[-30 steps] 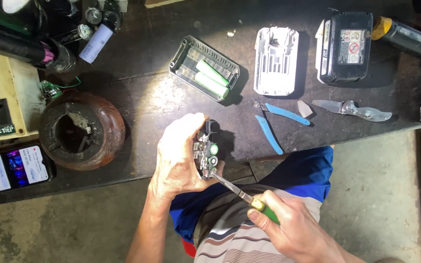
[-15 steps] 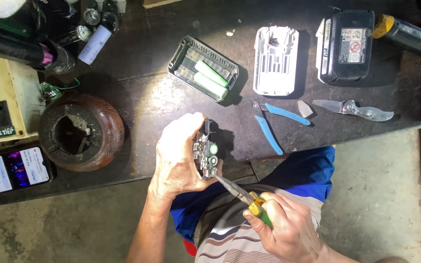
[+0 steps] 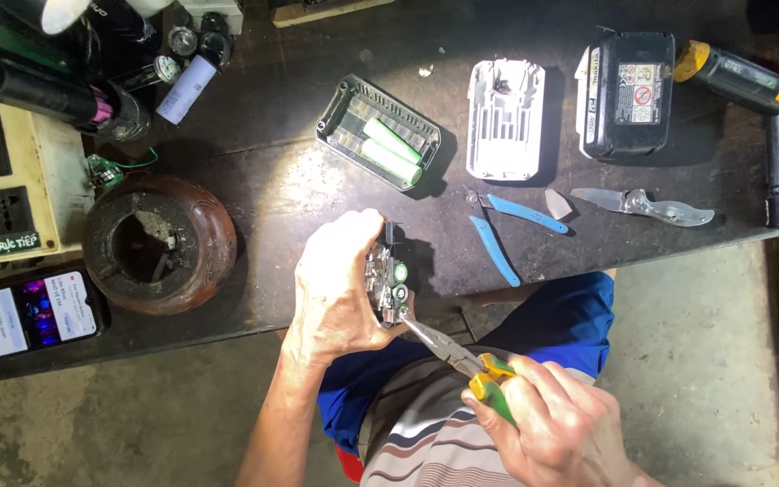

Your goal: The person uses pliers to remove metal tabs from a battery pack containing cylindrical cells. They then use a knife to scrape the metal surface of the pack and place the removed cells into a plastic container.

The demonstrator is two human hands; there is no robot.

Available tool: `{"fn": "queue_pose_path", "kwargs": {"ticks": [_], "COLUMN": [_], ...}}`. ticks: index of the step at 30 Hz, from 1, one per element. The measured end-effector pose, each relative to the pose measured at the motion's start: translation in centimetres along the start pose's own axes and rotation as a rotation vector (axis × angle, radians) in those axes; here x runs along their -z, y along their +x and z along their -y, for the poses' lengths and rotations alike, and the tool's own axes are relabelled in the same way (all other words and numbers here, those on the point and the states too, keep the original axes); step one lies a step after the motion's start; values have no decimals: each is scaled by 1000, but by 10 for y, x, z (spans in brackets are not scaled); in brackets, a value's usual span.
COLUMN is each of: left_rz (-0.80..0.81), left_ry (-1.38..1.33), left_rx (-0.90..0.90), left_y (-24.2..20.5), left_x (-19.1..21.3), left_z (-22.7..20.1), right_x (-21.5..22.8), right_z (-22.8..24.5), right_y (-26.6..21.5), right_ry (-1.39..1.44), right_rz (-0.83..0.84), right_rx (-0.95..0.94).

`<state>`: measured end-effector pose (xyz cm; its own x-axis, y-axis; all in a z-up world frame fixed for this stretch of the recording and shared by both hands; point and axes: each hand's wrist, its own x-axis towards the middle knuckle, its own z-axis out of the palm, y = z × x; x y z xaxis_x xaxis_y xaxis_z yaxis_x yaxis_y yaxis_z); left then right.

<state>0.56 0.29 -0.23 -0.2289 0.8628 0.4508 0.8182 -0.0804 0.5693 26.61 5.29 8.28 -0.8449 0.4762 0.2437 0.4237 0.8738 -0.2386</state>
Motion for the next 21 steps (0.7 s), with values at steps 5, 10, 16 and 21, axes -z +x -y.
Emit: {"fn": "queue_pose_path", "kwargs": {"ticks": [5,10,16,21], "left_rz": [-4,67,137,139], "left_ry": [-46,-158,-334,-330], "left_rx": [-3,31,51,29], "left_y": [0,1,11,14], "left_x": [3,11,18,19], "left_z": [1,9,6,5], "right_x": [8,4,-4,-11], "right_z": [-10,-30,-48,-49], "right_y": [6,4,7,17], "right_ry": [40,250,498,564], "right_rz": [106,267,358,334], "right_rx": [9,-15,-246,-111]}}
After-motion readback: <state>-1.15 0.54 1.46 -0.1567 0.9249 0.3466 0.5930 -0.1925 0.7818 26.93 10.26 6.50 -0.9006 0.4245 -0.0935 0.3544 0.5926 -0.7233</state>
